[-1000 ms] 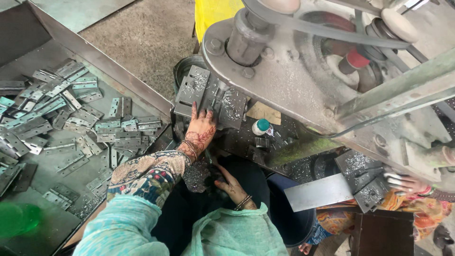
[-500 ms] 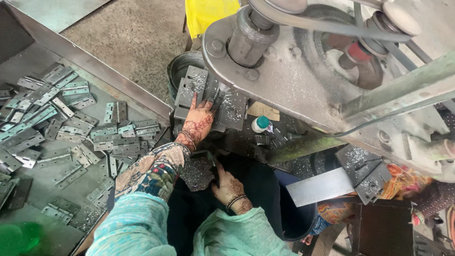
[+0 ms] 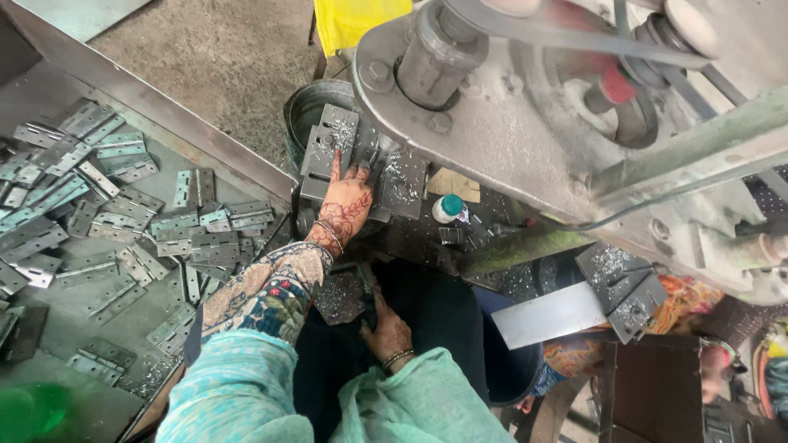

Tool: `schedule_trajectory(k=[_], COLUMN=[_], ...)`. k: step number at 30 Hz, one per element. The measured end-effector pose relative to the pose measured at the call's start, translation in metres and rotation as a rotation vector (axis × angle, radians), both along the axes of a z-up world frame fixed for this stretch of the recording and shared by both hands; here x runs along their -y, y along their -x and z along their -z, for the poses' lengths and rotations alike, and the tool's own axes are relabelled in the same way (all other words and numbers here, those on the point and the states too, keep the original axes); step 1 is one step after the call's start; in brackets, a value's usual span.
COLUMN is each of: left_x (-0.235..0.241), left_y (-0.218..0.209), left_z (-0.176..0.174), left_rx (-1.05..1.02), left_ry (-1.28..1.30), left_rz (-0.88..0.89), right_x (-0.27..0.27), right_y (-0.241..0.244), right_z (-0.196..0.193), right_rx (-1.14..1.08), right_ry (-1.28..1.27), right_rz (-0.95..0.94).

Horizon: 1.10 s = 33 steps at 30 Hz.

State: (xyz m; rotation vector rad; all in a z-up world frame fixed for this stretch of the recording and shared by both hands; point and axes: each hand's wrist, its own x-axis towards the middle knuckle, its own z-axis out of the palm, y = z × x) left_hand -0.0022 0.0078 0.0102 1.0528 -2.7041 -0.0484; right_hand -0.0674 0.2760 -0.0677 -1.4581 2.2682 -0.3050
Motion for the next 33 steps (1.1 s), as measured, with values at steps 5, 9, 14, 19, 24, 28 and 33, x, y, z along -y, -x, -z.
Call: schedule_trajectory(k=[5,9,14,19,24,28,33], left_x=[-0.012,-0.009,-0.015,-0.015,-0.021,-0.023,-0.021], left_y=[-0.009,-0.017,-0.011,0.000,-0.013,-0.025,-0.021], left_z=[0.004,-0.002,-0.004,-0.017,-0.025,-0.025,-0.017], left_rx=[-0.134,-0.230,-0.131,-0.250,-0.212,-0.259,-0.280], left_ry=[0.144,0.222,0.020,0.023,-0.108,-0.055,0.056], left_rz=[-0.008,-0.044,-0.154,-0.123,-0.108,-0.130,-0.222], right_x=[-0.016,0.010,0.043,0.060,0.053,0.054,0.052], right_y=[-0.003,-0.002,0.011,0.010,0.005,0.008,0.008], right_z=[0.002,-0.038,-0.095,-0.117,-0.115,-0.111,-0.105], right_rx=[0.048,0.053,-0.009,-0.060,-0.057,-0.064,-0.100], right_ry=[0.012,-0.057,-0.131,-0.222,-0.229,-0.236,-0.225], right_rz=[0.017,-0.027,-0.149,-0.180,-0.154,-0.159,-0.192])
